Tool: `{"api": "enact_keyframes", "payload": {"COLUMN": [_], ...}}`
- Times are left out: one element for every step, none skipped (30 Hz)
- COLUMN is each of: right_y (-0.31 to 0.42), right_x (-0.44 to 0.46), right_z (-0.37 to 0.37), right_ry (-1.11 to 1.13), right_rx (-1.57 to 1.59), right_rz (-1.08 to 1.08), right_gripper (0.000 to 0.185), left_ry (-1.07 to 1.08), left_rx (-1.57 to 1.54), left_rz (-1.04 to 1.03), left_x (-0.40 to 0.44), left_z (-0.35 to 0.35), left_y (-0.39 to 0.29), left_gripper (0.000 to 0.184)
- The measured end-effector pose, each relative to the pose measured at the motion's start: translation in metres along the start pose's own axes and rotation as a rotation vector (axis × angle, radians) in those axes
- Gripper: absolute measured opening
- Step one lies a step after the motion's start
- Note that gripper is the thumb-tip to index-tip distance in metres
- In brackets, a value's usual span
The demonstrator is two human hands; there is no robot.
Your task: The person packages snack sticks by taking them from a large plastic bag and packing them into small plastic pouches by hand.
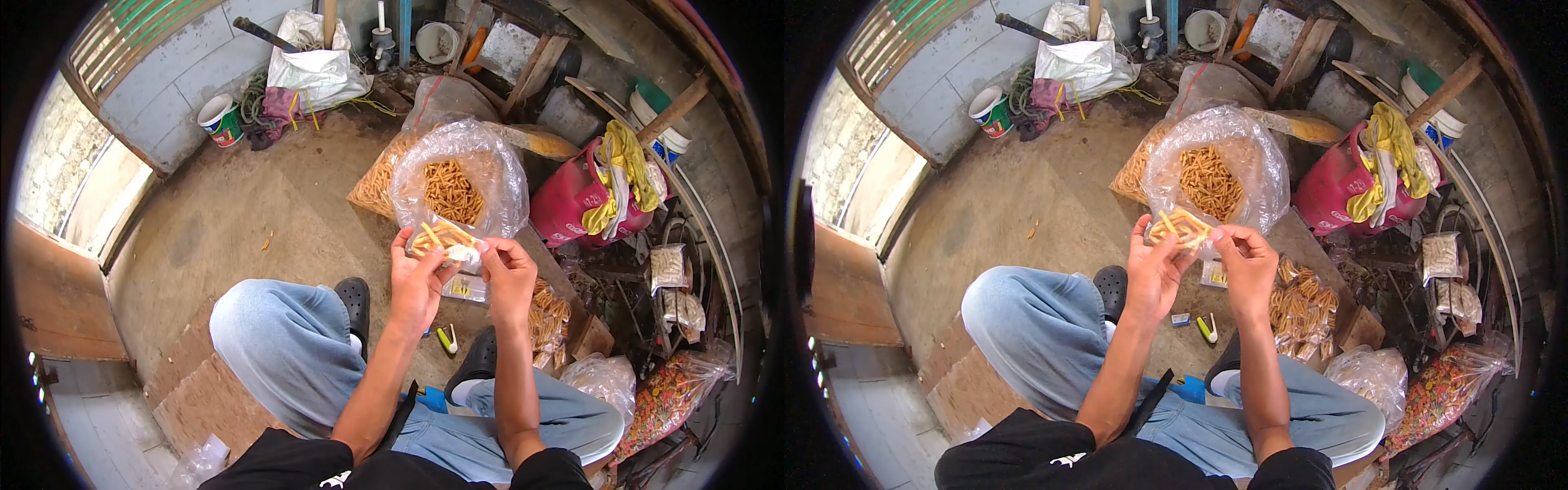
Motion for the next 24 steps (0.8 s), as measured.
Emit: {"api": "enact_keyframes", "payload": {"right_y": [-0.004, -0.004, -0.004, -0.004, -0.006, -0.009, -0.011, -0.013, -0.015, -0.016, -0.015, -0.011, -0.007, -0.006, -0.003, -0.001, -0.001, 0.002, 0.006, 0.007, 0.008, 0.009, 0.012, 0.011], "right_x": [0.000, 0.001, 0.001, 0.000, 0.001, 0.001, 0.001, 0.001, 0.000, -0.002, -0.004, -0.006, -0.008, -0.009, -0.010, -0.012, -0.011, -0.011, -0.012, -0.012, -0.012, -0.012, -0.012, -0.012], "right_z": [-0.002, -0.002, -0.005, -0.007, -0.006, -0.007, -0.009, -0.009, -0.010, -0.011, -0.013, -0.014, -0.015, -0.017, -0.018, -0.019, -0.019, -0.019, -0.019, -0.019, -0.020, -0.022, -0.021, -0.021], "right_ry": [0.031, 0.031, 0.049, 0.067, 0.067, 0.089, 0.112, 0.112, 0.112, 0.110, 0.109, 0.100, 0.091, 0.091, 0.096, 0.101, 0.101, 0.108, 0.116, 0.117, 0.141, 0.164, 0.166, 0.191], "right_rx": [0.055, 0.055, 0.122, 0.188, 0.188, 0.202, 0.216, 0.217, 0.180, 0.143, 0.143, 0.103, 0.063, 0.064, 0.045, 0.026, 0.026, -0.078, -0.182, -0.180, -0.170, -0.158, -0.155, -0.132], "right_rz": [-0.061, -0.061, -0.070, -0.080, -0.080, -0.080, -0.081, -0.081, -0.067, -0.054, -0.053, -0.009, 0.034, 0.034, 0.064, 0.094, 0.094, 0.160, 0.224, 0.223, 0.205, 0.186, 0.184, 0.139], "right_gripper": [0.015, 0.015, 0.015, 0.015, 0.015, 0.014, 0.014, 0.014, 0.014, 0.013, 0.013, 0.013, 0.013, 0.013, 0.013, 0.013, 0.013, 0.014, 0.015, 0.015, 0.016, 0.017, 0.017, 0.018], "left_ry": [-0.012, -0.023, -0.023, -0.030, -0.038, -0.038, -0.044, -0.051, -0.050, -0.055, -0.060, -0.059, -0.042, -0.026, -0.026, -0.038, -0.051, -0.051, -0.070, -0.089, -0.090, -0.063, -0.034, -0.036], "left_rx": [-0.075, -0.149, -0.149, -0.124, -0.100, -0.099, -0.095, -0.090, -0.090, -0.096, -0.102, -0.101, -0.122, -0.143, -0.143, -0.164, -0.186, -0.185, -0.189, -0.193, -0.190, -0.209, -0.229, -0.226], "left_rz": [0.040, 0.079, 0.080, 0.089, 0.097, 0.097, 0.113, 0.129, 0.130, 0.139, 0.148, 0.148, 0.177, 0.205, 0.205, 0.205, 0.205, 0.204, 0.209, 0.212, 0.210, 0.201, 0.194, 0.191], "left_x": [0.000, 0.000, 0.001, 0.002, 0.003, 0.003, 0.002, 0.001, 0.001, 0.001, 0.001, 0.002, 0.003, 0.003, 0.002, 0.002, 0.002, 0.003, 0.003, 0.003, 0.003, 0.003, 0.003, 0.002], "left_z": [0.000, 0.001, 0.001, 0.002, 0.004, 0.003, 0.003, 0.003, 0.004, 0.005, 0.006, 0.008, 0.009, 0.008, 0.008, 0.009, 0.009, 0.008, 0.009, 0.010, 0.011, 0.009, 0.007, 0.008], "left_y": [0.000, 0.002, 0.001, 0.002, 0.003, 0.002, 0.002, 0.003, 0.003, 0.004, 0.006, 0.006, 0.007, 0.009, 0.008, 0.008, 0.007, 0.007, 0.007, 0.007, 0.006, 0.004, 0.002, 0.000], "left_gripper": [0.044, 0.037, 0.037, 0.032, 0.029, 0.029, 0.028, 0.027, 0.027, 0.026, 0.025, 0.025, 0.025, 0.024, 0.024, 0.024, 0.023, 0.023, 0.025, 0.026, 0.026, 0.030, 0.033, 0.033]}}
Point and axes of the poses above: each hand's wrist, its own x-axis towards the middle knuckle, its own z-axis out of the back of the hand, y = z × x, the point moved 10 cm from there along x, towards the middle knuckle, and after that the axes turned 11 degrees about -y, right-handed, at the moved point
